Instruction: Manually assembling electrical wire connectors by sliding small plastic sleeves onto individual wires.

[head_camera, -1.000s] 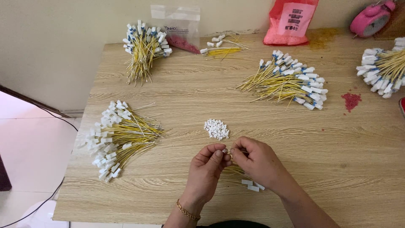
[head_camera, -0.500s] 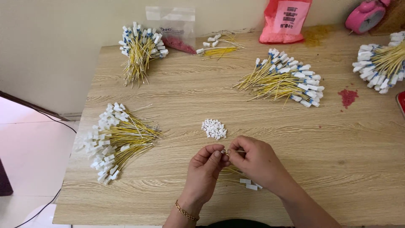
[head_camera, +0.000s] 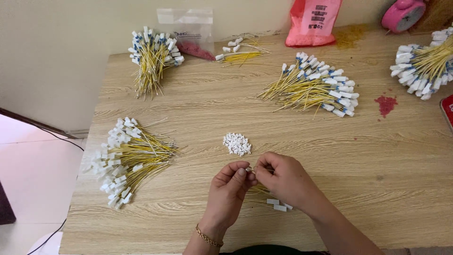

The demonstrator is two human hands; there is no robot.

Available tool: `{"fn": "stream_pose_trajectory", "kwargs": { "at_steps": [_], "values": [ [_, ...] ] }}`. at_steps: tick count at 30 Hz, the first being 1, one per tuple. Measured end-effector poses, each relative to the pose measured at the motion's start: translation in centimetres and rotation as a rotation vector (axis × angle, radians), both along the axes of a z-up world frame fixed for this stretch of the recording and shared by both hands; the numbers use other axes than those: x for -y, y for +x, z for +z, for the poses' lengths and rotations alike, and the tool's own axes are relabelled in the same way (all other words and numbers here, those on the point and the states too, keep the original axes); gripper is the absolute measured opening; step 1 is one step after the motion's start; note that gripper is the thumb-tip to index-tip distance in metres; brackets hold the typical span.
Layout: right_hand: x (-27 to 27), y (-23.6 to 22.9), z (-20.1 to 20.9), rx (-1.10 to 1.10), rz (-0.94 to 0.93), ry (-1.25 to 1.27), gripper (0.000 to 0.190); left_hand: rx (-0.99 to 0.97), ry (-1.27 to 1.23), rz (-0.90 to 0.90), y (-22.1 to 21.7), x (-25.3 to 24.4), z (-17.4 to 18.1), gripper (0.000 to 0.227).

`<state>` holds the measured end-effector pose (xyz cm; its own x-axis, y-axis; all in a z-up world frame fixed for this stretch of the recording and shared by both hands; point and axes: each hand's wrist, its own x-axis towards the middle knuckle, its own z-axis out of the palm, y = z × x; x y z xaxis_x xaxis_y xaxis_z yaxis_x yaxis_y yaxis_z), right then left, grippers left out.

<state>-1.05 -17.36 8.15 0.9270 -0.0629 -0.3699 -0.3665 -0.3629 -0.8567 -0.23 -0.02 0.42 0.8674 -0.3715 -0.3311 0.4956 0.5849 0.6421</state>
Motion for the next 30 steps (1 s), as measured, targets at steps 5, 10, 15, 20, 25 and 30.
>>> {"fn": "stream_pose_trajectory", "kwargs": {
  "at_steps": [5,10,15,20,25,30],
  "values": [
    [-0.1,0.1,0.0,-0.018,0.017,0.051,0.017,0.003,-0.006,0.001,-0.1,-0.2,-0.1,0.018],
    [-0.4,-0.1,0.3,0.037,0.013,-0.078,0.016,0.115,0.119,-0.023,-0.1,-0.2,-0.3,0.018],
    [-0.2,-0.1,-0.7,0.171,0.117,-0.086,0.018,0.265,0.345,-0.019,0.0,-0.2,0.2,0.016],
    [0.3,0.1,-1.4,0.140,0.031,-0.047,0.018,0.393,0.607,-0.027,0.3,0.0,0.9,0.016],
    [4.6,2.0,-2.6,0.197,0.166,-0.105,0.022,0.476,0.770,-0.014,0.8,-1.3,-1.2,0.017],
    [15.6,6.2,-7.8,0.444,-0.464,-0.799,0.020,0.622,1.247,-0.010,2.1,-4.7,-5.4,0.017]
  ]
}}
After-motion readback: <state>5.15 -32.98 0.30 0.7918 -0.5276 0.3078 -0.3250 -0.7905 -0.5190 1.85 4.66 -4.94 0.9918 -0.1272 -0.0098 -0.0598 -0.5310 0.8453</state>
